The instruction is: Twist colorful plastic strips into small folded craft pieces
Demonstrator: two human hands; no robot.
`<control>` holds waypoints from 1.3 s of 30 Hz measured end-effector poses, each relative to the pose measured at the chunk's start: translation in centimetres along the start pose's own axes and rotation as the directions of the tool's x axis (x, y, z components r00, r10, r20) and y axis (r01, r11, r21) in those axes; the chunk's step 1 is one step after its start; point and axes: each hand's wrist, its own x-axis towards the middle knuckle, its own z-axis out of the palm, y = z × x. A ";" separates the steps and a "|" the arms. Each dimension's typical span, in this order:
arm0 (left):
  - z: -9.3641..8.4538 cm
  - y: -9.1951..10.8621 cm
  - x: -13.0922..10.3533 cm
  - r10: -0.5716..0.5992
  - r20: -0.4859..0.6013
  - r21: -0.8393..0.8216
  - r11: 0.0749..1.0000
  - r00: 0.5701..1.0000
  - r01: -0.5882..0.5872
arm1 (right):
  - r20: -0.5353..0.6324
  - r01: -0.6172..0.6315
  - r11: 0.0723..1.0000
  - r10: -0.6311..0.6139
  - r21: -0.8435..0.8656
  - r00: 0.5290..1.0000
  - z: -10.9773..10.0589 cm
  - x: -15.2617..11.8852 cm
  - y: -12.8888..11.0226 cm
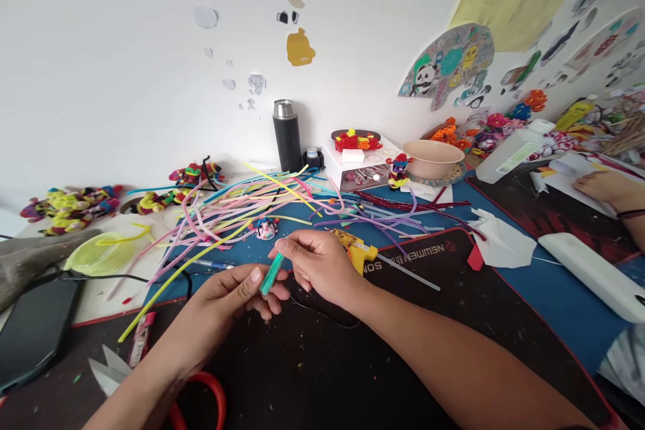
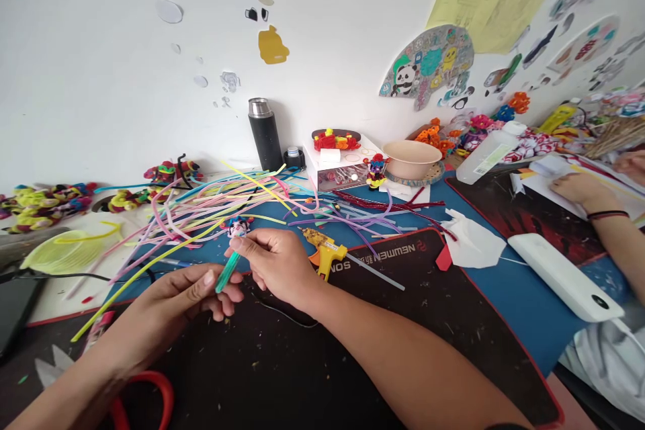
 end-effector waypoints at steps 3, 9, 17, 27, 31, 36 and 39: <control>-0.2 -0.3 0.1 -0.001 -0.025 -0.027 1.000 1.000 0.000 | 0.062 -0.013 1.000 0.011 0.018 0.998 0.2 -0.2 0.3; 0.1 -0.3 0.3 -0.042 -0.020 -0.030 0.999 0.999 0.041 | 0.134 -0.040 0.999 0.036 0.025 0.990 0.6 -0.5 0.2; 0.4 0.3 0.3 -0.030 -0.200 -0.188 0.982 0.979 -0.009 | 0.189 -0.067 0.995 0.053 0.070 0.981 0.5 -0.3 0.4; 0.9 1.3 0.3 -0.014 -0.408 -0.324 0.937 0.913 -0.131 | 0.225 -0.028 0.999 0.034 -0.031 0.974 0.5 -0.6 0.9; 1.3 1.4 0.4 -0.012 -0.430 -0.312 0.940 0.903 -0.136 | 0.156 -0.014 0.988 0.039 -0.157 0.987 0.6 -0.7 1.1; 1.4 1.0 0.7 0.018 -0.418 -0.285 0.947 0.908 -0.150 | 0.107 0.139 0.891 -0.102 -0.431 0.989 0.8 -0.9 0.8; 1.0 0.6 0.7 0.045 -0.385 -0.264 0.952 0.922 -0.156 | 0.131 0.196 0.862 -0.151 -0.468 0.980 0.7 -0.9 0.6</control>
